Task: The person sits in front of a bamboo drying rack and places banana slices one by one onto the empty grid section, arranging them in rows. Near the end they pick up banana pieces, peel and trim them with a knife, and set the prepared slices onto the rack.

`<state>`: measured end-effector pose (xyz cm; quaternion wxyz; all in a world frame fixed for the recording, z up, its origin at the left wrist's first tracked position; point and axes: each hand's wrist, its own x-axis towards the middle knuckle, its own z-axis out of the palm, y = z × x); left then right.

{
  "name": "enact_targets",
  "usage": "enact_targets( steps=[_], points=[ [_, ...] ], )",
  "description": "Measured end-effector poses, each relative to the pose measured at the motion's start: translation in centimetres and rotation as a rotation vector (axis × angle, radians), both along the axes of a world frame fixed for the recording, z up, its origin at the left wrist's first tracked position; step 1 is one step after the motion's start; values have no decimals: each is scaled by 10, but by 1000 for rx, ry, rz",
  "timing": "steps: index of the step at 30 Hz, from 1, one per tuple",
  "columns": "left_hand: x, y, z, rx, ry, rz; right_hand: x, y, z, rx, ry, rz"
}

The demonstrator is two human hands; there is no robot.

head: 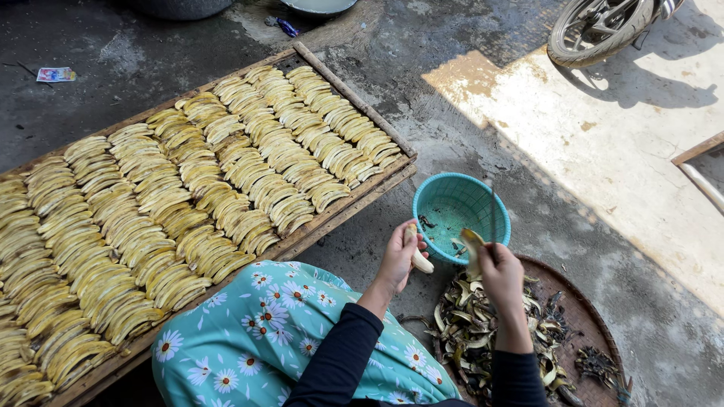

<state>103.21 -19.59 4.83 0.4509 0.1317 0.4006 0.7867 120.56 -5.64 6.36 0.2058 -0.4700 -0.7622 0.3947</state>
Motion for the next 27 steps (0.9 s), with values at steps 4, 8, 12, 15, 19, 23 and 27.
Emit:
enact_targets(
  steps=[4,8,12,15,19,23,27],
  points=[
    [-16,-1,-5,168,-238,172,47,8,12,339,-358,-42],
    [-32,6,0,228,-267,350,28,-39,14,-136,83,72],
    [-41,-5,15,357,-233,478,-22,-112,23,-301,448,564],
    [-46,-27,32,370,-128,573,-53,-141,47,-205,418,771],
    [-57,-51,55,402,-45,698,-77,-154,78,-20,410,833],
    [-64,-65,72,472,-12,774,-86,-160,90,95,430,893],
    [-63,-79,83,489,-8,826,-89,-164,89,96,438,933]
  ],
)
